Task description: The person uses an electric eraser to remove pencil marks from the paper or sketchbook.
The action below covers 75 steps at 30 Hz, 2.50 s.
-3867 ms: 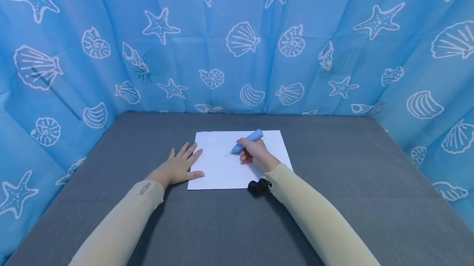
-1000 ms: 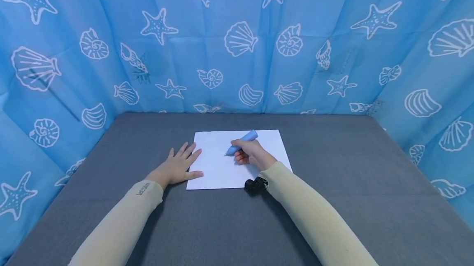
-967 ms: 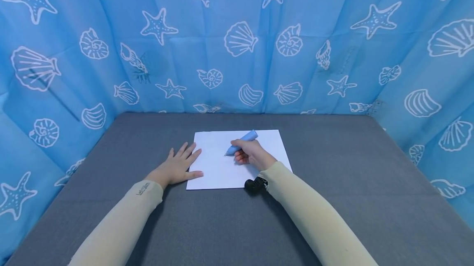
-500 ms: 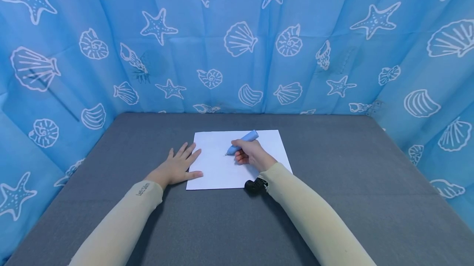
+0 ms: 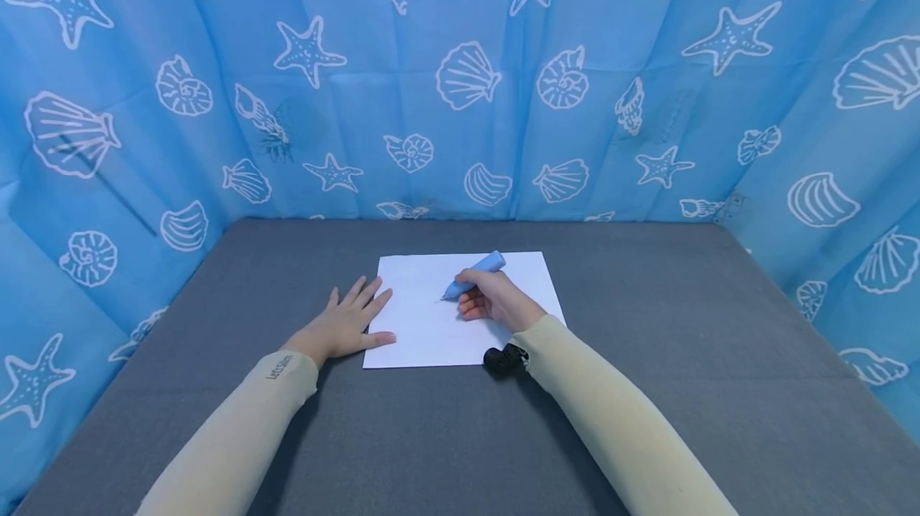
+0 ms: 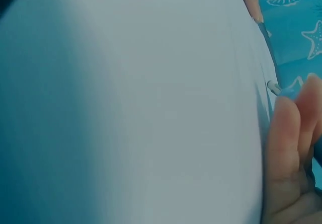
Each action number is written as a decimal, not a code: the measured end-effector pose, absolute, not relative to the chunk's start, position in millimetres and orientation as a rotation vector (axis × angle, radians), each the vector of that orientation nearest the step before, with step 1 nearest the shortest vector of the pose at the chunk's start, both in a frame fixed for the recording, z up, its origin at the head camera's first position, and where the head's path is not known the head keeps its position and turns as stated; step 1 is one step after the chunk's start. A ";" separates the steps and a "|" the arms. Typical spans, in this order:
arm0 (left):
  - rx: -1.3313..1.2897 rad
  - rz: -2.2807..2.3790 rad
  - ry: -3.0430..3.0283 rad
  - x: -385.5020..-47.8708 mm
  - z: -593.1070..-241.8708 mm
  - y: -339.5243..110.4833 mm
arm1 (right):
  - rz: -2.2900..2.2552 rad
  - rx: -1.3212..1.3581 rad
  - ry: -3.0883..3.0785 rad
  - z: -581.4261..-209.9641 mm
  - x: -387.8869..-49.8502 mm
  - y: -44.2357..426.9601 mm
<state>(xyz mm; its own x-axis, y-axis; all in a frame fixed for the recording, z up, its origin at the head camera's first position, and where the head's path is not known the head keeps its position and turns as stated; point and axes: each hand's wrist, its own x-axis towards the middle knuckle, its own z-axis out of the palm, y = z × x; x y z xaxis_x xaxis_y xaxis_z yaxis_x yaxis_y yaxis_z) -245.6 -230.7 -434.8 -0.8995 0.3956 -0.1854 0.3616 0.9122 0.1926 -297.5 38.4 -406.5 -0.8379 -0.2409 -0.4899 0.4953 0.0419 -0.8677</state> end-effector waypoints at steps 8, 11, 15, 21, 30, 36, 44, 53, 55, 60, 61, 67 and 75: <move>0.573 0.222 2.847 -244.0 -433.1 -231.3 | -1.829 0.357 1.905 -409.5 -296.8 31.0; 0.572 0.216 2.849 -244.0 -432.7 -230.9 | -1.849 0.374 1.915 -409.3 -296.0 30.5; 0.568 0.222 2.848 -243.5 -431.3 -229.9 | -1.829 0.368 1.922 -408.7 -295.7 30.8; 0.575 0.221 2.847 -243.1 -429.4 -229.1 | -1.840 0.388 1.925 -409.6 -295.9 30.8; 0.565 0.216 2.847 -242.5 -429.7 -229.3 | -1.825 0.355 1.938 -412.2 -296.7 29.9; 0.567 0.223 2.843 -241.7 -430.1 -229.4 | -1.805 0.345 1.945 -411.9 -295.0 29.3; 0.574 0.215 2.853 -243.6 -431.8 -229.6 | -1.843 0.349 1.943 -411.4 -294.1 29.3; 0.583 0.225 2.859 -243.3 -431.1 -230.5 | -1.824 0.325 1.965 -409.8 -292.9 28.4; 0.584 0.223 2.857 -243.5 -431.2 -230.6 | -1.823 0.326 1.968 -409.6 -292.9 28.3; 0.587 0.233 2.853 -243.0 -430.7 -230.4 | -1.823 0.313 1.976 -409.4 -292.3 27.3; 0.589 0.241 2.853 -243.0 -430.6 -230.5 | -1.823 0.314 1.978 -409.3 -292.2 27.3; 0.595 0.242 2.858 -243.9 -431.5 -231.2 | -1.816 0.294 1.974 -408.5 -292.1 26.9; 0.595 0.245 2.851 -243.9 -430.4 -230.4 | -1.813 0.298 1.978 -408.0 -291.7 26.4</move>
<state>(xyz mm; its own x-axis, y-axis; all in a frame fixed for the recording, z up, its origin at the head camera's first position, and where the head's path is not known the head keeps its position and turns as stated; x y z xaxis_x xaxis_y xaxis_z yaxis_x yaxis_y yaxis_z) -243.9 -230.4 -430.4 -0.8941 0.4109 -0.1782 0.3744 0.9041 0.2059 -291.7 26.4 -408.0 -0.8808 -0.1334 -0.4544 0.4412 0.1177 -0.8897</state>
